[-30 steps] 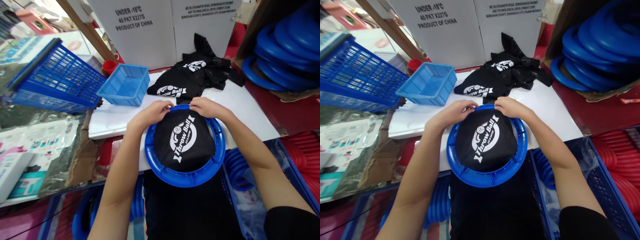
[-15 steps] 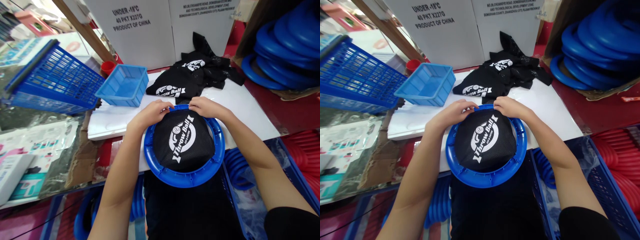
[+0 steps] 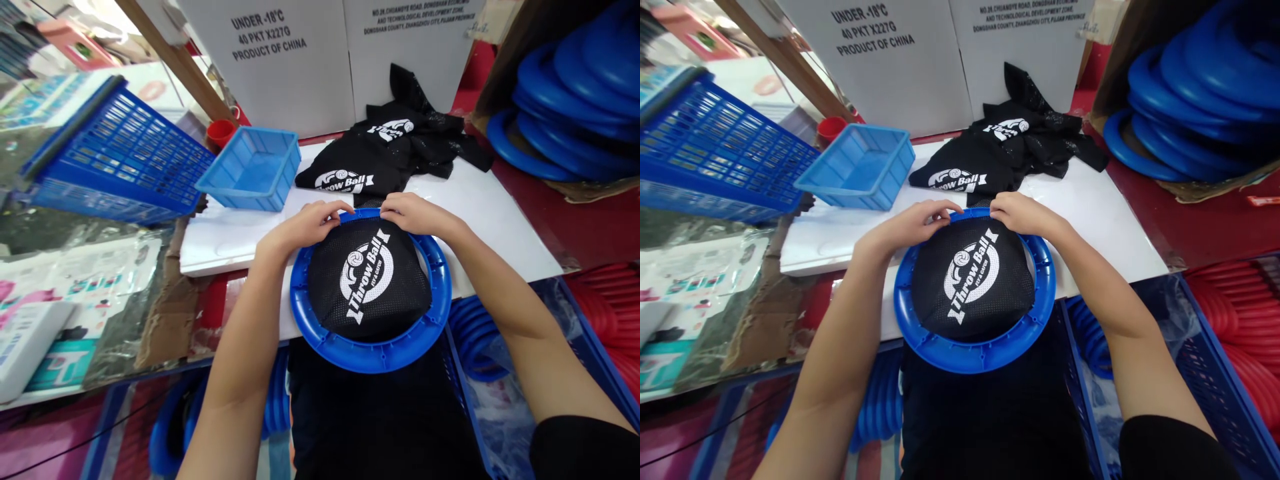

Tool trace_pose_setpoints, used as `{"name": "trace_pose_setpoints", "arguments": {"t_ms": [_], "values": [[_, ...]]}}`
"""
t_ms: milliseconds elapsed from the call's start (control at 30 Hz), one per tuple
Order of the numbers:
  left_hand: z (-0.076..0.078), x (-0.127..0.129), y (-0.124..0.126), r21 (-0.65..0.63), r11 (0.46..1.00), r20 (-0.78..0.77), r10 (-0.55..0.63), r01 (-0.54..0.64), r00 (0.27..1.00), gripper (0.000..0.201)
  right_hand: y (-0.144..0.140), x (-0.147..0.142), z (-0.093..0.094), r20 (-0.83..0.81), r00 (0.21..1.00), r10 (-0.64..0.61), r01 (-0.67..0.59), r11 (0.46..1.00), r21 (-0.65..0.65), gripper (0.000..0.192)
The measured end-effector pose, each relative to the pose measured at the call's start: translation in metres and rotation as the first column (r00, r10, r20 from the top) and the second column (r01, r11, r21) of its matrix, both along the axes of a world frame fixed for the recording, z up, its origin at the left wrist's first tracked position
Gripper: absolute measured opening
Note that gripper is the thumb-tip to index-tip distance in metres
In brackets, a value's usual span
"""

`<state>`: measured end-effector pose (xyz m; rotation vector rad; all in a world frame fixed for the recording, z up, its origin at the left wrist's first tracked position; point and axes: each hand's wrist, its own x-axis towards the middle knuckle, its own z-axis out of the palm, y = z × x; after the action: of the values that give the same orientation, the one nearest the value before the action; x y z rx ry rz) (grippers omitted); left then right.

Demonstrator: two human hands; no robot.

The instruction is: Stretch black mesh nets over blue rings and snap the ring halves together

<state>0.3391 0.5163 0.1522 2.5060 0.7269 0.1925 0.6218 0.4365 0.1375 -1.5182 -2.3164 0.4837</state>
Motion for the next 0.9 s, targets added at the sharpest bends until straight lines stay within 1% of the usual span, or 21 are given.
{"name": "trace_pose_setpoints", "arguments": {"t_ms": [100, 167, 300, 367, 433, 500, 567, 633, 767, 900], "values": [[-0.004, 0.002, -0.003, 0.116, 0.993, -0.024, 0.018, -0.015, 1.0, 0.042, 0.0, 0.0, 0.0, -0.001, 1.0, 0.0, 0.0, 1.0, 0.0, 0.024], [-0.007, 0.004, -0.004, 0.164, 0.986, -0.011, 0.019, -0.017, 1.0, 0.04, 0.0, 0.001, 0.0, 0.005, 1.0, 0.001, -0.001, 1.0, 0.0, 0.025], [-0.012, 0.013, -0.004, 0.193, 0.981, 0.086, -0.007, -0.01, 0.996, 0.03, -0.003, 0.001, 0.001, -0.001, 1.0, -0.004, 0.004, 1.0, 0.014, 0.024], [-0.013, 0.017, -0.005, 0.197, 0.98, 0.118, -0.014, -0.01, 0.993, 0.027, -0.004, 0.0, 0.001, -0.033, 0.999, -0.022, 0.024, 0.999, 0.045, 0.024], [-0.013, 0.021, -0.008, 0.207, 0.978, 0.116, -0.035, 0.01, 0.993, 0.025, -0.003, -0.004, -0.001, -0.085, 0.996, -0.032, 0.04, 0.995, 0.093, 0.024], [-0.011, 0.024, -0.012, 0.21, 0.977, 0.103, -0.052, 0.029, 0.993, 0.022, 0.0, -0.008, -0.004, -0.14, 0.99, -0.004, 0.022, 0.992, 0.127, 0.024], [-0.009, 0.027, -0.015, 0.177, 0.984, 0.108, -0.039, 0.019, 0.993, 0.02, 0.005, -0.013, -0.006, -0.178, 0.983, 0.049, -0.028, 0.992, 0.121, 0.02], [-0.008, 0.029, -0.018, 0.117, 0.993, 0.134, 0.007, -0.023, 0.991, 0.02, 0.008, -0.018, -0.008, -0.209, 0.975, 0.079, -0.059, 0.993, 0.099, 0.016], [-0.007, 0.032, -0.017, -0.018, 0.991, 0.191, 0.132, -0.131, 0.973, 0.02, 0.01, -0.02, -0.01, -0.275, 0.96, 0.06, -0.038, 0.996, 0.083, 0.014], [-0.01, 0.033, -0.012, -0.142, 0.972, 0.204, 0.215, -0.188, 0.955, 0.019, 0.01, -0.02, -0.011, -0.312, 0.949, 0.044, -0.027, 0.998, 0.056, 0.017]]}}
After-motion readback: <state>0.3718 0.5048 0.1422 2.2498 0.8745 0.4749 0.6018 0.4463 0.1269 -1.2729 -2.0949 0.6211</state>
